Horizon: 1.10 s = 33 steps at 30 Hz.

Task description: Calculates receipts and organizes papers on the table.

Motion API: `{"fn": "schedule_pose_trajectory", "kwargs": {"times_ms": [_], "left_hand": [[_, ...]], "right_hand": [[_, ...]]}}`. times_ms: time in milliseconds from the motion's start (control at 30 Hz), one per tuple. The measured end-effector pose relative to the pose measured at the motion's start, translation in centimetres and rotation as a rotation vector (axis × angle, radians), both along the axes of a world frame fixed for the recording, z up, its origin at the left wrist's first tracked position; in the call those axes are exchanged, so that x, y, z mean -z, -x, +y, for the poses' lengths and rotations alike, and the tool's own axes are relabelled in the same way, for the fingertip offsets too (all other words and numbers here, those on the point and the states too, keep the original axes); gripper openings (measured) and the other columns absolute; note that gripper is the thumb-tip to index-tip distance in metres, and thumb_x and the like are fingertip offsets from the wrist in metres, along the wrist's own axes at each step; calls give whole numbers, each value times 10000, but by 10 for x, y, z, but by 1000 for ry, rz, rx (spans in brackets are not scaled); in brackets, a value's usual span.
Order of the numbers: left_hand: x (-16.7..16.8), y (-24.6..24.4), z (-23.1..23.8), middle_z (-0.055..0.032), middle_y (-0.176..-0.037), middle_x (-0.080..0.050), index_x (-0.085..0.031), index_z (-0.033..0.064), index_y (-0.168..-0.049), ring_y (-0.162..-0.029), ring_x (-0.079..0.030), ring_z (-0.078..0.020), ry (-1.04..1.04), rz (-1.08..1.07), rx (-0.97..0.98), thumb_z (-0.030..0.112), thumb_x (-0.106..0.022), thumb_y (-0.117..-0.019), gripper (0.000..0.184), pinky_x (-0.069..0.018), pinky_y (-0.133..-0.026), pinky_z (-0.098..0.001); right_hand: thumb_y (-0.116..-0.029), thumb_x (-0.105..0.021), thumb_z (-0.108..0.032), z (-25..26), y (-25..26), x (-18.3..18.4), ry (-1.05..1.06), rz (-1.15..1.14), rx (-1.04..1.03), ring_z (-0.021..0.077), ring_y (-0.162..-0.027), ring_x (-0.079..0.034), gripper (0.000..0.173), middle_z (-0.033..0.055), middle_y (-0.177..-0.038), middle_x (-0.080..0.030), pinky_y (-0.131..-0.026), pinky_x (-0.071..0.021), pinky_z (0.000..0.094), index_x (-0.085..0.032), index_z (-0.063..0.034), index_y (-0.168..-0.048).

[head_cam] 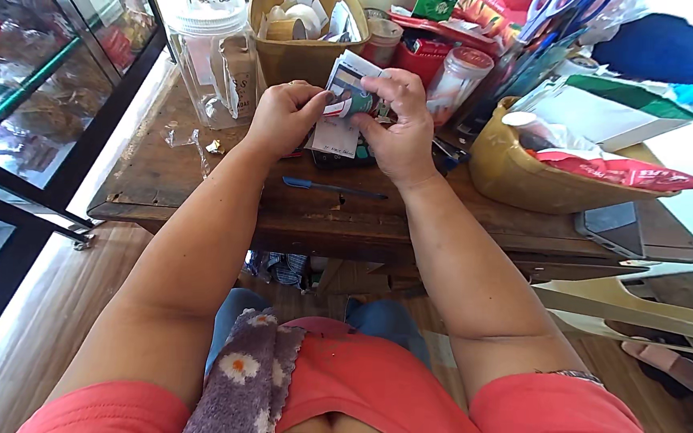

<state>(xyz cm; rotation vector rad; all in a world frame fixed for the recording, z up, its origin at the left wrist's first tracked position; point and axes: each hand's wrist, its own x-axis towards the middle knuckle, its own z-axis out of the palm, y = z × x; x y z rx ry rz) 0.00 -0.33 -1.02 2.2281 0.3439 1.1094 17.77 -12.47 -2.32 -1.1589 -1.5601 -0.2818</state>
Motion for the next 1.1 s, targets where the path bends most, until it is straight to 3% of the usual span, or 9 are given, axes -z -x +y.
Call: {"fn": "schedule_pose_trajectory", "kwargs": {"times_ms": [133,233,333,433,533,700,833,967,1100], "left_hand": [[2,0,1,29,-870,-670,-722,53,-899,-816,-609,24,-13,-29,51,280,-423,-1079,416,-498,-778,-225],[3,0,1,-39,-997,-718,-759,23,-987,-929,-648,-22,-46,-44,143,338,-509,-1044,405,-519,-863,-246],[3,-2,-3,-56,-1019,-726,-770,38,-993,-938,-667,-26,-52,-31,131,232,-681,-969,215,-538,-858,-199],[1,-2,-3,-53,-1009,-734,-776,57,-992,-935,-665,-30,-55,-20,-25,200,-654,-989,189,-521,-869,-216],[-2,-2,4,-30,-988,-730,-759,41,-1032,-890,-667,-23,47,-124,-171,203,-609,-1014,222,-539,-841,-230],[-6,-3,20,-18,-842,-718,-707,14,-1003,-766,-704,-91,396,-511,-199,154,-564,-1041,204,-607,-733,-308],[-8,-2,23,-30,-761,-690,-704,14,-946,-666,-676,-114,469,-567,-189,178,-520,-1069,275,-601,-659,-321],[-6,-3,23,-48,-793,-701,-701,2,-972,-699,-693,-129,477,-562,-146,146,-483,-1079,282,-612,-683,-330],[-7,-5,19,-35,-773,-697,-704,11,-947,-686,-686,-115,472,-574,-151,161,-506,-1075,279,-604,-670,-314]], "right_hand": [[-919,-752,-132,-1,0,-1,-10,57,13,153,-1190,-558,152,170,-1215,-605,-994,-457,216,-734,-17,-1016],[-934,-733,-155,-3,0,-4,14,87,73,150,-1190,-568,176,184,-1240,-623,-960,-456,210,-709,-7,-1025],[-950,-717,-166,-4,0,-6,32,110,84,149,-1210,-571,185,181,-1255,-624,-958,-465,212,-696,0,-1029],[-977,-683,-190,-5,-4,-7,57,108,67,140,-1170,-586,231,172,-1234,-639,-937,-472,223,-693,14,-1085],[-1019,-528,-99,-13,-14,-14,255,54,128,146,-1147,-616,246,147,-1233,-663,-975,-495,270,-704,-2,-1161],[-928,-495,65,-18,-20,-20,692,-218,211,356,-1343,-532,326,188,-1402,-615,-1129,-382,518,-803,-44,-906],[-905,-487,62,-18,-17,-17,704,-298,205,376,-1357,-524,329,177,-1406,-624,-1135,-366,546,-801,-37,-883],[-897,-487,72,-17,-13,-19,770,-360,230,383,-1386,-495,332,126,-1436,-617,-1086,-351,640,-796,-49,-890],[-913,-483,68,-16,-8,-16,732,-302,272,369,-1359,-522,319,128,-1409,-635,-1092,-349,625,-784,-35,-882]]}}
